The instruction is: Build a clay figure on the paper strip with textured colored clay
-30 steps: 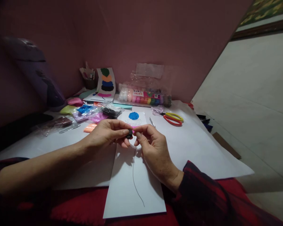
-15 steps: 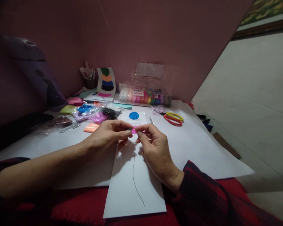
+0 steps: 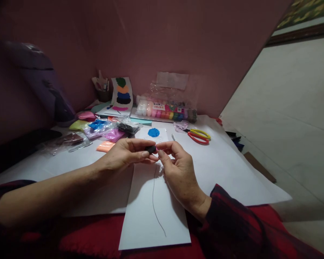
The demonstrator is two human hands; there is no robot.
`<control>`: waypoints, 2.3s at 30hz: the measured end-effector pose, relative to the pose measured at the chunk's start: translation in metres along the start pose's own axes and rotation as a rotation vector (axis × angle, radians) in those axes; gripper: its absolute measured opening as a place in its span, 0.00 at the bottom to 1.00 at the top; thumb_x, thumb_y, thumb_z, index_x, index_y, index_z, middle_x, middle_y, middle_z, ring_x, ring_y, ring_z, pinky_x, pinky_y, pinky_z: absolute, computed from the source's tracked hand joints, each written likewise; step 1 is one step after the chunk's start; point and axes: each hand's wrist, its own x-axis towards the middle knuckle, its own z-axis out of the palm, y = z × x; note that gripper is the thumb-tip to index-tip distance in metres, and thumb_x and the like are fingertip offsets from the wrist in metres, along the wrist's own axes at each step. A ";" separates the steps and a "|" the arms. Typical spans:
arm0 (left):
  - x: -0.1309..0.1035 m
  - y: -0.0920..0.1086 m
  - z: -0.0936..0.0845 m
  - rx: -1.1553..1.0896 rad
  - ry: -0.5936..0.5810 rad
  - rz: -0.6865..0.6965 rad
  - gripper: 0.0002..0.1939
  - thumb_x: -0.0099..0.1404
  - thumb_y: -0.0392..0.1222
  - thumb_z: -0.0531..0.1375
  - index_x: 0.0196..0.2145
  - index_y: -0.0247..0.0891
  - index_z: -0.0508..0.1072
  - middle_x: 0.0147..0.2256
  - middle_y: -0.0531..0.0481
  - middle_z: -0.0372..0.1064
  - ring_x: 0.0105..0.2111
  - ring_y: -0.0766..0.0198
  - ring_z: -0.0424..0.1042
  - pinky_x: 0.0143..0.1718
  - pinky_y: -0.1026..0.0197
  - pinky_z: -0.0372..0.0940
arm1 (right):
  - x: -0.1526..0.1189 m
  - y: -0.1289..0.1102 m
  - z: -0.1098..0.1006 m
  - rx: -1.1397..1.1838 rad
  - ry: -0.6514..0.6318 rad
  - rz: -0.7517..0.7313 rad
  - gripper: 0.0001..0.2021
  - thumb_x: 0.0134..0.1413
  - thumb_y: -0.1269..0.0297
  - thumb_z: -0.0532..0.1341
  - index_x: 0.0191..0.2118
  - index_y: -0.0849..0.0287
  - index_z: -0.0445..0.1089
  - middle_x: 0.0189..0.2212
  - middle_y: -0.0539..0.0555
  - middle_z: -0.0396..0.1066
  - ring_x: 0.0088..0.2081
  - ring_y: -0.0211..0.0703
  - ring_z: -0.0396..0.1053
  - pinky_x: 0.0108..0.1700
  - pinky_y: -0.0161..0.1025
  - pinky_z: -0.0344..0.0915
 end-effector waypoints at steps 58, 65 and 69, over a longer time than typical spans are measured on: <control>0.002 -0.005 -0.002 0.081 -0.103 0.056 0.19 0.46 0.34 0.71 0.36 0.29 0.72 0.28 0.46 0.75 0.26 0.65 0.74 0.30 0.63 0.68 | 0.002 0.003 -0.001 -0.069 -0.065 -0.037 0.04 0.54 0.64 0.62 0.31 0.58 0.69 0.27 0.51 0.69 0.29 0.41 0.69 0.29 0.38 0.65; 0.003 0.000 -0.002 0.244 -0.021 0.067 0.11 0.55 0.36 0.65 0.36 0.29 0.73 0.24 0.49 0.72 0.20 0.69 0.71 0.25 0.66 0.66 | -0.001 0.001 -0.001 -0.053 -0.118 -0.130 0.05 0.58 0.68 0.59 0.34 0.58 0.72 0.37 0.53 0.68 0.34 0.38 0.68 0.27 0.34 0.63; 0.002 0.003 -0.001 0.229 0.007 0.080 0.04 0.57 0.30 0.61 0.33 0.28 0.73 0.23 0.50 0.71 0.18 0.71 0.67 0.22 0.66 0.65 | -0.001 0.001 -0.001 -0.033 -0.060 -0.101 0.04 0.57 0.67 0.60 0.37 0.58 0.71 0.31 0.51 0.68 0.30 0.37 0.66 0.23 0.32 0.62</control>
